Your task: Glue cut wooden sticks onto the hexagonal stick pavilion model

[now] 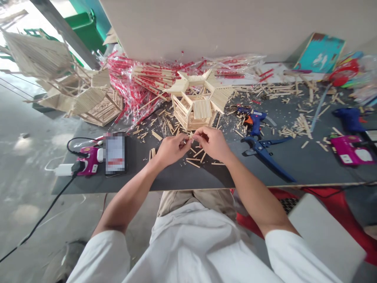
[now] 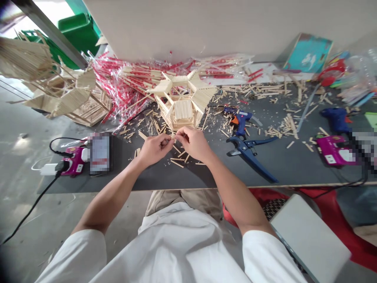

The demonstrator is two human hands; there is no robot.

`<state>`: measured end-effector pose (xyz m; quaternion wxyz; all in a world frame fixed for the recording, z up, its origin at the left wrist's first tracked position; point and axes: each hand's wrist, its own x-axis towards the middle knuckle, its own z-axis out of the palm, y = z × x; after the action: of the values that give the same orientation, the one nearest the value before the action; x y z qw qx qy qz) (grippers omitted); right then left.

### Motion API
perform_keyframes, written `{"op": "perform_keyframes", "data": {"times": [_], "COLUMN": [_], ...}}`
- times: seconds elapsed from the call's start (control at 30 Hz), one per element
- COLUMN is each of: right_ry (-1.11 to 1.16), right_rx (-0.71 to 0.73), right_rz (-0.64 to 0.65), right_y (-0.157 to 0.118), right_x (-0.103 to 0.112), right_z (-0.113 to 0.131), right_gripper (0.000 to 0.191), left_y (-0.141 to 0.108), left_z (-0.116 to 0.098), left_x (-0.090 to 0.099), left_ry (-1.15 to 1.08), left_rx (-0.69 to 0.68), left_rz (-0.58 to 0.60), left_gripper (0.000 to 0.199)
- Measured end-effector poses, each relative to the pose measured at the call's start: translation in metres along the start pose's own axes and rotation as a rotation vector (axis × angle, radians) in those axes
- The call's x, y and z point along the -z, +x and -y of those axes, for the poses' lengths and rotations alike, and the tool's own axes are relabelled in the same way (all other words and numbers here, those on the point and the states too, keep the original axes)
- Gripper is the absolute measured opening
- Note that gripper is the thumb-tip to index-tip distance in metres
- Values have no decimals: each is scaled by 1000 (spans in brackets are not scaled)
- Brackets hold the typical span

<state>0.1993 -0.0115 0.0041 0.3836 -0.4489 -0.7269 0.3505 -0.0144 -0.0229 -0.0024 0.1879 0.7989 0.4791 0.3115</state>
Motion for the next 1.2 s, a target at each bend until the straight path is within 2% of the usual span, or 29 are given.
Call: {"op": "perform_keyframes", "data": {"times": [0.13, 0.27, 0.47, 0.67, 0.8, 0.97, 1.1, 1.2], "right_ry": [-73, -89, -43, 161, 240, 133, 216, 190], "right_rx": [96, 123, 89, -20, -14, -30, -78, -88], "right_rz": [51, 98, 130, 233, 181, 43, 56, 86], "right_y": [0, 0, -1, -3, -3, -1, 0, 0], "right_x": [1, 2, 2, 7, 13, 16, 13, 11], "right_z": [0, 0, 0, -1, -2, 3, 2, 1], "right_gripper": [21, 16, 13, 23, 32, 52, 39, 36], "left_y": [-1, -1, -1, -2, -3, -2, -2, -2], "left_z": [1, 2, 1, -2, -2, -3, -3, -1], "left_x": [1, 1, 2, 1, 2, 3, 2, 2], "left_ry": [10, 13, 20, -36, -27, -49, -56, -58], "left_rx": [-32, -50, -66, -93, -83, -69, -65, -67], "left_rz": [17, 42, 43, 70, 67, 50, 48, 48], "left_gripper": [21, 21, 16, 14, 16, 25, 19, 16]}}
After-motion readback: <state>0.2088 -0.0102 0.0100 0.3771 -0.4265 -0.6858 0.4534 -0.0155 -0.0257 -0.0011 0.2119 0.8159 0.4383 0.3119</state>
